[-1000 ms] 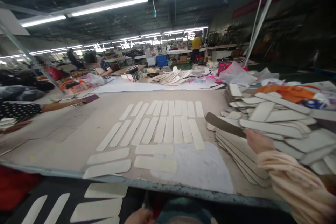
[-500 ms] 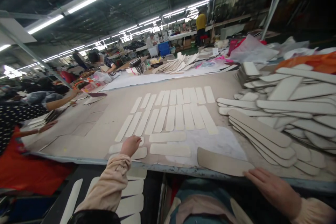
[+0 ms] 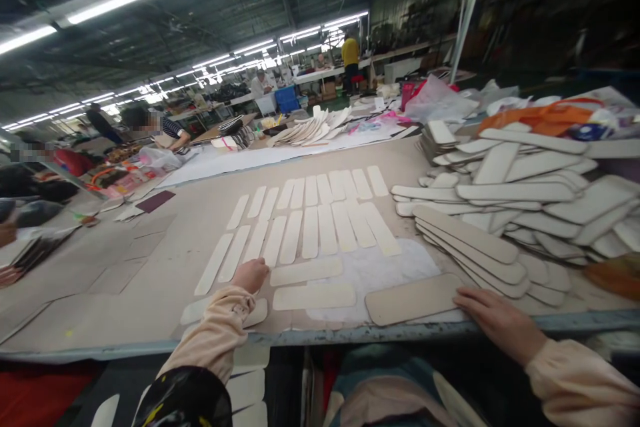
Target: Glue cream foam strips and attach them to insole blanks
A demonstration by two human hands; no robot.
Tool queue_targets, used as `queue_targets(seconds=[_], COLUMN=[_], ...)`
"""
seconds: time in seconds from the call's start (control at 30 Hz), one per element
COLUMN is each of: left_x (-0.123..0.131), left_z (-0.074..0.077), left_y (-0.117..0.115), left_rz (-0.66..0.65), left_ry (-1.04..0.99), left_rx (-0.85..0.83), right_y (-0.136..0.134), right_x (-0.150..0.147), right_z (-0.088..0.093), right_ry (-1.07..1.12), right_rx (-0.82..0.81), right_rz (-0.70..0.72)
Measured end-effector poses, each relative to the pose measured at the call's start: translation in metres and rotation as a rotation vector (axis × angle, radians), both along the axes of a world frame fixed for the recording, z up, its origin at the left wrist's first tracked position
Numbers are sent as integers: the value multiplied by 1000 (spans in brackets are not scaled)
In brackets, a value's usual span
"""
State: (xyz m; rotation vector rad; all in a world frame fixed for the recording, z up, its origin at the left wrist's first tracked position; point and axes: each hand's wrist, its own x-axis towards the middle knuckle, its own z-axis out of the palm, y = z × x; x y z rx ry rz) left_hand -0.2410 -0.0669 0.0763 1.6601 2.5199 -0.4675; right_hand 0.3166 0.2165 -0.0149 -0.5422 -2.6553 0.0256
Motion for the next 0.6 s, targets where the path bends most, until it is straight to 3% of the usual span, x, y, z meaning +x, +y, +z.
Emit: queue_targets(seconds=[0.4, 0.5, 0.6], left_x=[-3, -5, -10], left_z=[1, 11, 33], left_y=[10, 10, 10], left_rz=[-54, -30, 25], left_ry=[50, 93, 139], left_rx=[-6, 45, 145], right_y=[-10, -12, -13], right_x=[-15, -18, -21], right_z=[4, 9, 13], right_ry=[97, 116, 145], right_rx=[-62, -76, -87], right_rz=[-88, -87, -88])
